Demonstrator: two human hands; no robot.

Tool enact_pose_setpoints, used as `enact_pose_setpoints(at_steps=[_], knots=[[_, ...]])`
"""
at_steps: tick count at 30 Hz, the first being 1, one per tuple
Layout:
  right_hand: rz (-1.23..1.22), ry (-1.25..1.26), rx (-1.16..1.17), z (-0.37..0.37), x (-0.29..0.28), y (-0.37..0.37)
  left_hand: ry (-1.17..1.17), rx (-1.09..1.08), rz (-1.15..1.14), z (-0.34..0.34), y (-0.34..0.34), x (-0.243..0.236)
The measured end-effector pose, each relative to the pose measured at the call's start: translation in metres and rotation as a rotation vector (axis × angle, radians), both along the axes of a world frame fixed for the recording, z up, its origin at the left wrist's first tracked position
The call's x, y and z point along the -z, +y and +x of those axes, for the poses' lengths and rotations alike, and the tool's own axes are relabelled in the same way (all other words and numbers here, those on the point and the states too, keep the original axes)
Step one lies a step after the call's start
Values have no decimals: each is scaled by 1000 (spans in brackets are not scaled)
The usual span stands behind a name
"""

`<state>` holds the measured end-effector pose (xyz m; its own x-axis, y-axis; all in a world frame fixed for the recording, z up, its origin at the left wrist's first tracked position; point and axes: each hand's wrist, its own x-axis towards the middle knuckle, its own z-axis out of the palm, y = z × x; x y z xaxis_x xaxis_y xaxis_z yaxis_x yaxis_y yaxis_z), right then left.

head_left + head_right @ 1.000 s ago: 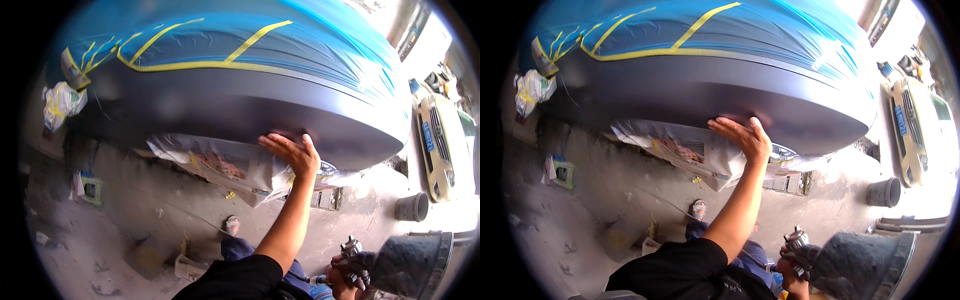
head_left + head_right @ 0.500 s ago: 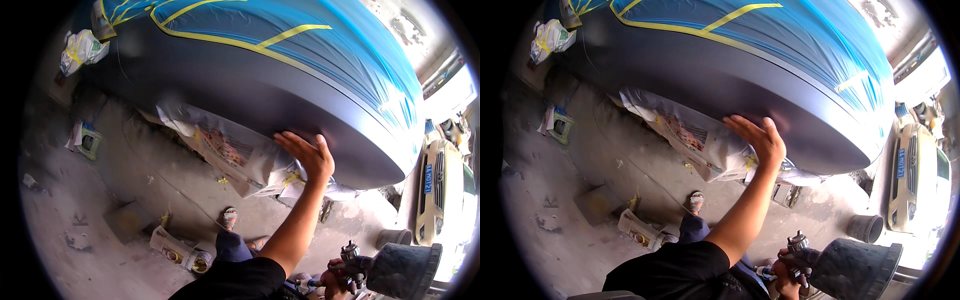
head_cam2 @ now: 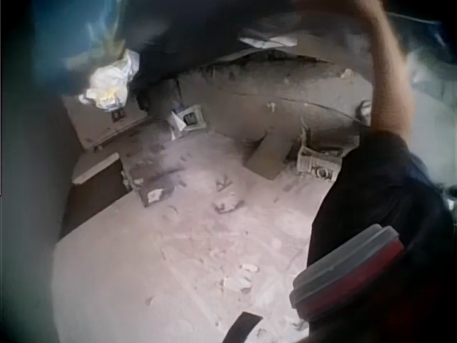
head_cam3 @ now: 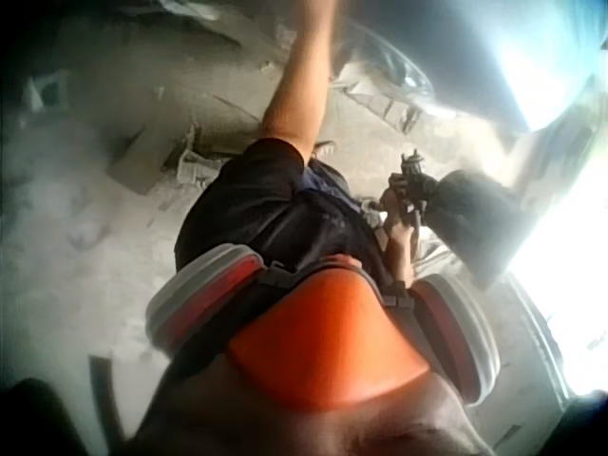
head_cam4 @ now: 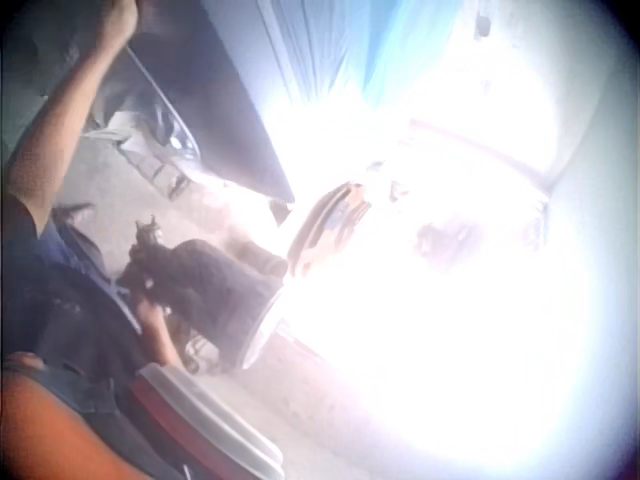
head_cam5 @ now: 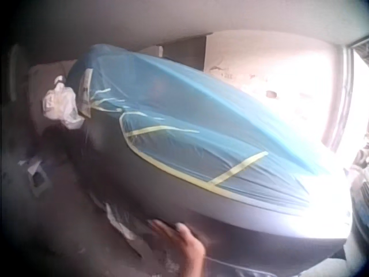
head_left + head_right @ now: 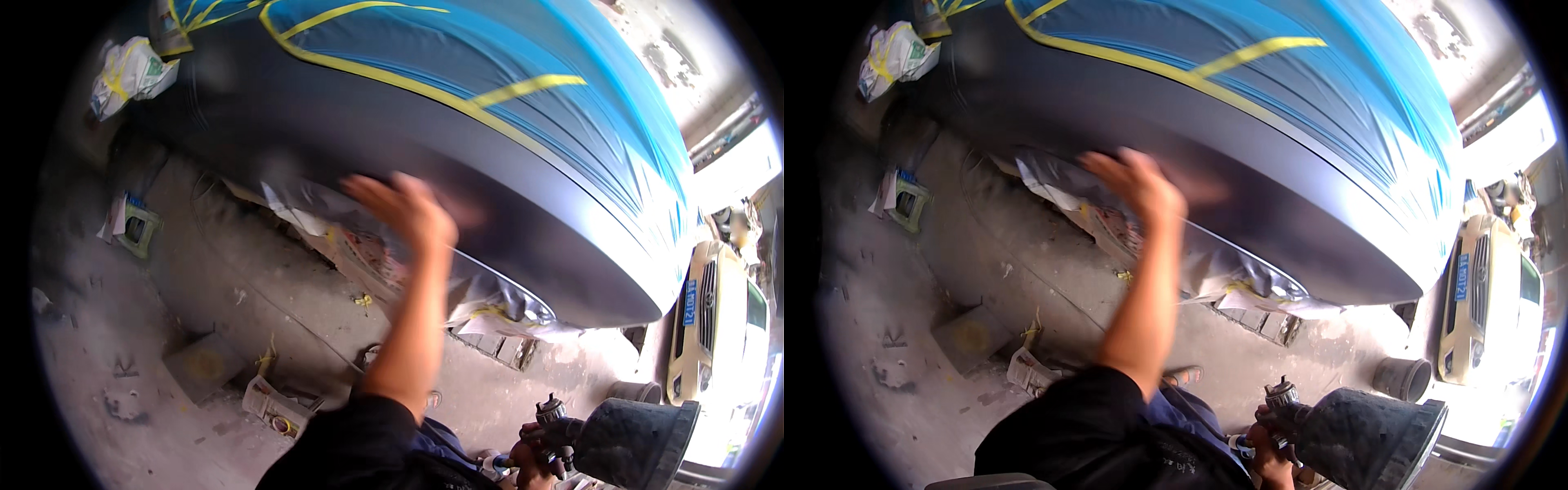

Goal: The person uses a spray gun to apply gray paint to the side of a car. The car is masked with blue plastic and yellow tape, and the person moves along the side to cover the door and rear panel.

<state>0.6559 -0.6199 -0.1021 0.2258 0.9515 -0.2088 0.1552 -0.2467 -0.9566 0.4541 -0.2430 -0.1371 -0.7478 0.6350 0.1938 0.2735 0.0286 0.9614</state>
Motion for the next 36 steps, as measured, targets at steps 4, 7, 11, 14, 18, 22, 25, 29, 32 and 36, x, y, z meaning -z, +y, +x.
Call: enact_pose_setpoints(at_steps=[4, 7, 11, 14, 18, 22, 25, 29, 32, 36], knots=[[134, -58, 61, -35, 1, 19, 299, 268, 90, 88, -58, 26], [104, -114, -8, -53, -4, 29, 215, 115, 117, -2, -3, 19], [-140, 29, 55, -81, -10, 32, -49, -42, 145, -176, 81, 2], [-53, 19, 47, -99, -11, 40, -248, -10, 229, -252, 108, -11], [5, -30, 63, -122, -12, 56, 91, 28, 121, -187, 83, -18], [57, -76, 57, -143, -15, 68, 862, 513, 384, -59, 3, 2], [72, -95, 57, -152, -19, 74, 883, 418, 428, -89, 24, 11], [62, -112, 55, -161, -19, 80, 634, 188, 410, -238, 99, -7], [78, -109, 0, -166, -18, 84, 241, 11, 324, -328, 133, -6], [97, -201, -33, -171, -19, 86, -128, -9, 168, -263, 111, -4]])
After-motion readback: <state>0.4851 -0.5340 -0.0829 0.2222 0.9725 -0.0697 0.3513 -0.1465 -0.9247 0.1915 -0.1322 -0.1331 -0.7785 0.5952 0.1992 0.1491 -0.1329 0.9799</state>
